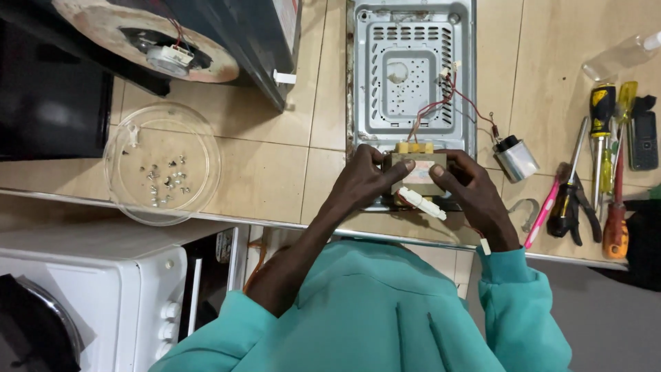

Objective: Disassembling a microwave oven to inspect and remove internal components such as the transformer and capacitor for repair.

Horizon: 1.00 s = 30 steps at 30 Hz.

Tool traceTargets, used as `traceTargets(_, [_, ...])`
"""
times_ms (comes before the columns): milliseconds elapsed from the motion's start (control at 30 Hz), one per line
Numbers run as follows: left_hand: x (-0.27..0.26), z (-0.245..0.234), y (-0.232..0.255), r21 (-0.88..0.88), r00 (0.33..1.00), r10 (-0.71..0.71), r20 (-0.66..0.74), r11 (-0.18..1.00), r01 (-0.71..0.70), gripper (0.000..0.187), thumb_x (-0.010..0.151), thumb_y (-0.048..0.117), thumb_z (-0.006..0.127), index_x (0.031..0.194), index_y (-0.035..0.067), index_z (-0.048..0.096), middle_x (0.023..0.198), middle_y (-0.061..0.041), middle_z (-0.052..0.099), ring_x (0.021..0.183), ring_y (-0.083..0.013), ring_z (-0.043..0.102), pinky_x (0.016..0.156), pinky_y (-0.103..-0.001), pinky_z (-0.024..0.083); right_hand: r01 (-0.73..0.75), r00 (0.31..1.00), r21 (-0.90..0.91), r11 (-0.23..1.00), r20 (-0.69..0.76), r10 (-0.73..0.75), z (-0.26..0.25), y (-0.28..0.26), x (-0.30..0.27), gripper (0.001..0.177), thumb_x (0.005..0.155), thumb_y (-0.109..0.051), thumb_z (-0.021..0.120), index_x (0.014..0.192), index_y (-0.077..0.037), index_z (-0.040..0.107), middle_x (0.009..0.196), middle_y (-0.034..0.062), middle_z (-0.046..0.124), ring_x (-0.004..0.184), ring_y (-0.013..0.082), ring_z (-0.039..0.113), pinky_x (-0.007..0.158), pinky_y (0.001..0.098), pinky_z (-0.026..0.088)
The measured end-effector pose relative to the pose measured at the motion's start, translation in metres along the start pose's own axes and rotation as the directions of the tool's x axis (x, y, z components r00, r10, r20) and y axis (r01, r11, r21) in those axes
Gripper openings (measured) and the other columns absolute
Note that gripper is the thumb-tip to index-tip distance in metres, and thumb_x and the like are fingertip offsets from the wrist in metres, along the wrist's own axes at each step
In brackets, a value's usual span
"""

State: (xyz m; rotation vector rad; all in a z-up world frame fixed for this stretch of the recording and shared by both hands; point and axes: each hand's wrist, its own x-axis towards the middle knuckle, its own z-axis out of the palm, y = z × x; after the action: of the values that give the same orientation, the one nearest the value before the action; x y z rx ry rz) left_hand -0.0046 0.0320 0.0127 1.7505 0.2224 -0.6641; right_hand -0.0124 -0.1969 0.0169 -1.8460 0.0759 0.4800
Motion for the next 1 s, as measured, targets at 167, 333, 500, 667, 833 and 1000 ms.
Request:
traceTargets(167, [0.008,-0.002,-0.010,-0.026,0.999,0.026,0.020,0.999,-0.026,0.077,0.083,0.067,0.070,0.121,0.004,0.047,0.088,-0.011,0.068,0.093,-0.0297,0.073,0.078,-0.040,0.057,-0.004,1.000,0.010,1.000,0.000,0.004,0.003,-0.002,-0.003,0.047,0.101,-0.040,0.065,0.139,-0.011,0.062,0.106,0.0202,0.066,0.105,0.0300,0.059,0.097,0.0518,0.046])
traceTargets(333, [0.009,-0.004,-0.010,0.033,1.000,0.020,0.008,0.999,-0.020,0.080,0.079,0.071,0.070,0.120,0.004,0.052,0.092,-0.013,0.072,0.100,-0.0312,0.074,0.088,-0.043,0.058,0.006,0.999,0.041,0.999,-0.035,-0.004,0.008,-0.002,-0.004,0.045,0.102,-0.039,0.065,0.138,-0.012,0.062,0.103,0.0155,0.064,0.102,0.0248,0.057,0.095,0.0455,0.046])
traceTargets(500, [0.000,-0.012,-0.011,-0.018,0.998,0.052,0.029,0.999,-0.051,0.079,0.087,0.069,0.062,0.124,0.000,0.052,0.101,-0.020,0.072,0.102,-0.0348,0.073,0.087,-0.047,0.056,-0.006,0.999,0.019,1.000,-0.037,0.007,0.005,0.015,0.003,0.048,0.102,-0.040,0.065,0.139,-0.010,0.060,0.102,0.0159,0.062,0.100,0.0249,0.056,0.093,0.0451,0.044])
traceTargets(667, [0.016,0.003,-0.057,-0.072,0.986,0.162,-0.034,0.984,-0.164,0.053,0.105,0.052,0.054,0.128,0.004,0.056,0.097,-0.019,0.074,0.091,-0.0283,0.076,0.077,-0.041,0.058,-0.021,0.998,0.007,1.000,-0.052,0.021,0.005,0.021,0.005,0.052,0.102,-0.041,0.064,0.141,-0.007,0.058,0.093,0.0131,0.056,0.094,0.0246,0.055,0.088,0.0431,0.043])
traceTargets(833, [0.012,0.006,-0.066,-0.177,0.962,0.241,-0.126,0.949,-0.261,0.029,0.106,0.013,0.042,0.125,0.002,0.062,0.089,-0.018,0.074,0.081,-0.0193,0.071,0.071,-0.035,0.059,-0.052,0.994,0.051,0.997,-0.091,0.056,0.014,0.010,0.001,0.057,0.099,-0.043,0.065,0.144,-0.008,0.057,0.115,0.0214,0.063,0.114,0.0307,0.057,0.099,0.0507,0.044])
traceTargets(1000, [0.015,0.006,-0.065,-0.114,0.946,0.288,-0.148,0.945,-0.306,0.029,0.104,0.011,0.045,0.124,-0.002,0.062,0.089,-0.022,0.075,0.082,-0.0273,0.073,0.070,-0.042,0.059,-0.056,0.993,0.031,0.998,-0.100,0.059,0.025,-0.011,-0.003,0.060,0.098,-0.042,0.062,0.145,-0.005,0.054,0.122,0.0250,0.063,0.121,0.0339,0.056,0.103,0.0555,0.042])
